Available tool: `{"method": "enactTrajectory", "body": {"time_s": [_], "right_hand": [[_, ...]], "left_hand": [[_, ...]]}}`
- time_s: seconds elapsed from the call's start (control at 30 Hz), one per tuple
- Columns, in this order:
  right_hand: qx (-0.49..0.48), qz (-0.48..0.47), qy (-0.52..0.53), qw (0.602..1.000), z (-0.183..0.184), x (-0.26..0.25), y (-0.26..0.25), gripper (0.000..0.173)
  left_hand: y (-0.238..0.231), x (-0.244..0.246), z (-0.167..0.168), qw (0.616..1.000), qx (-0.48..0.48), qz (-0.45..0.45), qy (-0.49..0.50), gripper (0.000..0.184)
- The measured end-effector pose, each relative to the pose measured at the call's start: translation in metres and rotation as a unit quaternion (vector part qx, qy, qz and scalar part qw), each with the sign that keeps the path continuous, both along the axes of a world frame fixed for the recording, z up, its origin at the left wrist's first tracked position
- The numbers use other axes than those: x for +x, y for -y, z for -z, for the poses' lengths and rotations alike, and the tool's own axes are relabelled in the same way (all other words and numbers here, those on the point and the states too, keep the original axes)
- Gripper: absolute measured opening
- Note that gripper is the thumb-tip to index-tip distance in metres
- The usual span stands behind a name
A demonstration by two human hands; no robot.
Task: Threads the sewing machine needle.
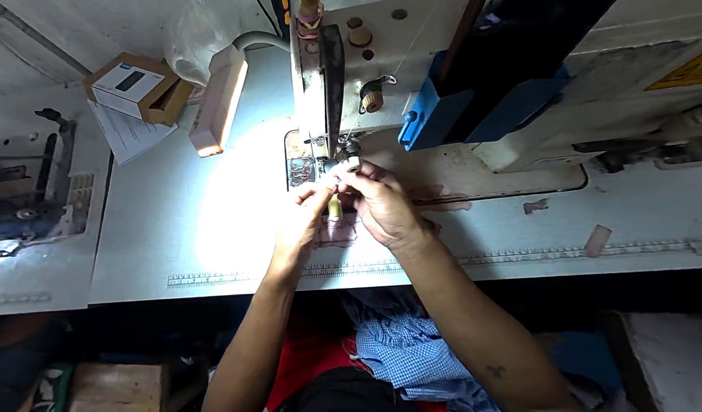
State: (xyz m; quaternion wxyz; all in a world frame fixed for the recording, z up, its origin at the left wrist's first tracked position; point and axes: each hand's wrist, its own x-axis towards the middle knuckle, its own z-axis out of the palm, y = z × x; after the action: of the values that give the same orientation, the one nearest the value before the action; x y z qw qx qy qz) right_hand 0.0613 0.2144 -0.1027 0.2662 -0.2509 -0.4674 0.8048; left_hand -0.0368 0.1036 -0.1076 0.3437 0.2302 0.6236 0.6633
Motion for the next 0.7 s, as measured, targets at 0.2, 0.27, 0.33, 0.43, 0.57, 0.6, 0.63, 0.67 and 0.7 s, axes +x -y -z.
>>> {"method": "enactTrajectory", "body": {"time_s": [0.2, 0.27, 0.33, 0.43, 0.57, 0.6, 0.63, 0.67, 0.7], "right_hand": [[-0.003, -0.028, 0.024, 0.999, -0.005, 0.0, 0.023, 0.035], [0.065, -0.038, 0.048, 0.996, -0.004, 0.008, 0.025, 0.036], [0.135, -0.028, 0.065, 0.988, -0.003, 0.016, 0.024, 0.033], [0.211, 0.004, 0.078, 0.974, -0.005, 0.026, 0.021, 0.029], [0.243, 0.014, 0.087, 0.966, -0.009, 0.04, 0.019, 0.03], [0.243, 0.016, 0.085, 0.966, -0.008, 0.042, 0.02, 0.029], [0.244, 0.017, 0.082, 0.966, -0.009, 0.044, 0.023, 0.027], [0.243, 0.015, 0.083, 0.966, -0.01, 0.045, 0.024, 0.026], [0.239, 0.014, 0.084, 0.967, -0.013, 0.047, 0.027, 0.025]], "left_hand": [[0.019, -0.025, -0.015, 0.989, 0.05, -0.115, -0.084, 0.013], [0.01, -0.03, -0.026, 0.982, 0.107, -0.147, -0.053, 0.011], [0.003, -0.032, -0.032, 0.976, 0.144, -0.159, -0.027, 0.009], [0.002, -0.033, -0.034, 0.972, 0.163, -0.167, -0.011, 0.009], [0.017, -0.029, -0.051, 0.968, 0.181, -0.166, -0.045, 0.015], [0.023, -0.024, -0.058, 0.97, 0.174, -0.157, -0.071, 0.016], [0.028, -0.018, -0.065, 0.97, 0.164, -0.15, -0.102, 0.016], [0.032, -0.013, -0.072, 0.966, 0.169, -0.143, -0.134, 0.015], [0.035, -0.01, -0.076, 0.96, 0.179, -0.135, -0.17, 0.013]]}}
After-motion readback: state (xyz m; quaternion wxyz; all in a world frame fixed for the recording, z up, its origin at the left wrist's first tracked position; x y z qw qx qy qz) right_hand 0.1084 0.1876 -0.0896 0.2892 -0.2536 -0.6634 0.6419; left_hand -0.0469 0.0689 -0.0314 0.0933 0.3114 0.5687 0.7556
